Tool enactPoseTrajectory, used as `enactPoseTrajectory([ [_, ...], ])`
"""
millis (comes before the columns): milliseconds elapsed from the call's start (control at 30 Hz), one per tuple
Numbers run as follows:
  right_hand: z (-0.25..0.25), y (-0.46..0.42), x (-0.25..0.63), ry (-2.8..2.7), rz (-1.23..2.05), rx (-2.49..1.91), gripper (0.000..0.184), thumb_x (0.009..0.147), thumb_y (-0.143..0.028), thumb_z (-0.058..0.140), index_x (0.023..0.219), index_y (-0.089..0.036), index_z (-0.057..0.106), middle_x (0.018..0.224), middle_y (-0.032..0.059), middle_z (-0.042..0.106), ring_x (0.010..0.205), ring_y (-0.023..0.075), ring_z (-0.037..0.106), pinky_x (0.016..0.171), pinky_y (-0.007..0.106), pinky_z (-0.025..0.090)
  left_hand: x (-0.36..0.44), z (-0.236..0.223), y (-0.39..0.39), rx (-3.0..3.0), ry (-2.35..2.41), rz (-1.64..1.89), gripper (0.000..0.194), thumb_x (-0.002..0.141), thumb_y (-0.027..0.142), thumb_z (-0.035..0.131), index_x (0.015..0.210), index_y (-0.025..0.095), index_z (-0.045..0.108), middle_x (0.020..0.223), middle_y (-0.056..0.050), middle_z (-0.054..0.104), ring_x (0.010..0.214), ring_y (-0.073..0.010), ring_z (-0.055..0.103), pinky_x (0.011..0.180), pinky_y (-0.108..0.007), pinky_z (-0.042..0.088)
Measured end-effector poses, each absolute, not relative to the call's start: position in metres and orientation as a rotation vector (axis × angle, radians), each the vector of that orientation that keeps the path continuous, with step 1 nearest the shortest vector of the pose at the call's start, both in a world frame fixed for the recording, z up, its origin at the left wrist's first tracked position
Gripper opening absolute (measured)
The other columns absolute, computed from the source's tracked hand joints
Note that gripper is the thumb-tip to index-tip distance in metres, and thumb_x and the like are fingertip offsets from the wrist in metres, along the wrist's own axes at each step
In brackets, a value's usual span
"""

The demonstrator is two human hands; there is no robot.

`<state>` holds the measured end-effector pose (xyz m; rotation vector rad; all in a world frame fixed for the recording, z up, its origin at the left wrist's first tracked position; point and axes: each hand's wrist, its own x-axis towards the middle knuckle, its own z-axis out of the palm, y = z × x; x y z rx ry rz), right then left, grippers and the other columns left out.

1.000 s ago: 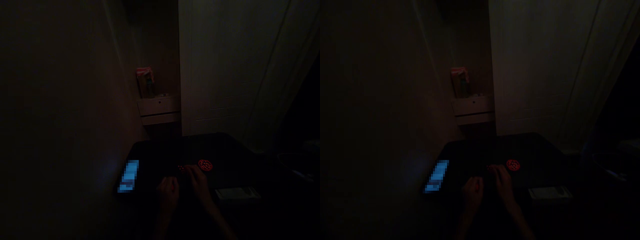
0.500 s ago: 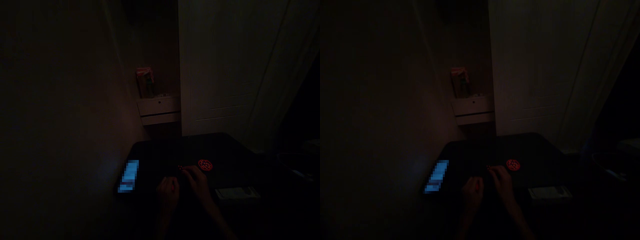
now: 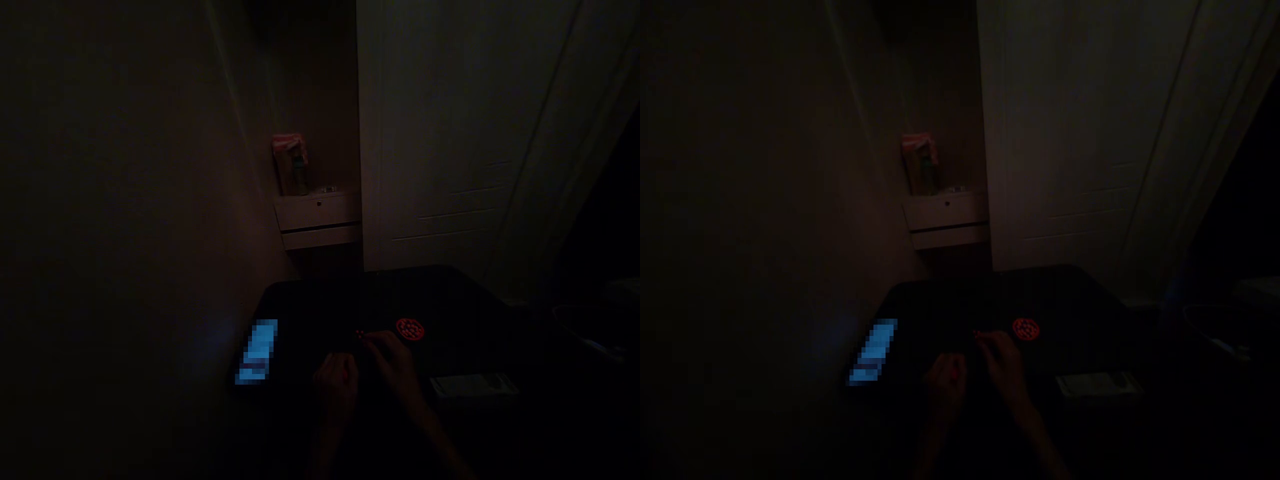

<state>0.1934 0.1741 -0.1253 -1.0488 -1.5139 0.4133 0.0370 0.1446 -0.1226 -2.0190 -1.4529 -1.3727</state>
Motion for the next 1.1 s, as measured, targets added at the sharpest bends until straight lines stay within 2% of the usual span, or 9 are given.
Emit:
enactPoseTrajectory([
  [233,-0.1205,0.1717,0.1929,-1.518,0.385,-1.046,0.019,0.096,-0.038,0.063,0.1,-0.023,0.074,0.097,0.008,0.076,0.088,0.0249,0.072,0.08,0.037,0.058,0.0374,-0.1223,0.144,-2.011,-1.446,-1.377,0.034,0.099,0.016,0.048,0.067,0.022,0.055,0.058,0.001,0.058,0.055,-0.0143,0.055,0.055,-0.028,0.036],
  [633,-0.1208,0.1718,0.1929,-1.552,0.374,-1.033,0.016,0.096,-0.032,0.061,0.1,-0.023,0.075,0.098,0.0077,0.077,0.09,0.0249,0.073,0.082,0.037,0.058,0.0373,-0.1254,0.1446,-2.016,-1.466,-1.369,0.032,0.099,0.016,0.049,0.069,0.022,0.056,0.059,0.001,0.059,0.057,-0.015,0.057,0.057,-0.028,0.038],
  [1100,-0.1201,0.1695,0.1916,-1.472,0.428,-1.06,0.029,0.1,-0.043,0.056,0.109,-0.024,0.075,0.106,0.0088,0.078,0.096,0.0258,0.074,0.087,0.039,0.058,0.037,-0.125,0.1456,-2.0,-1.448,-1.37,0.034,0.099,0.015,0.047,0.066,0.023,0.054,0.057,0.001,0.058,0.055,-0.0146,0.055,0.055,-0.028,0.036],
])
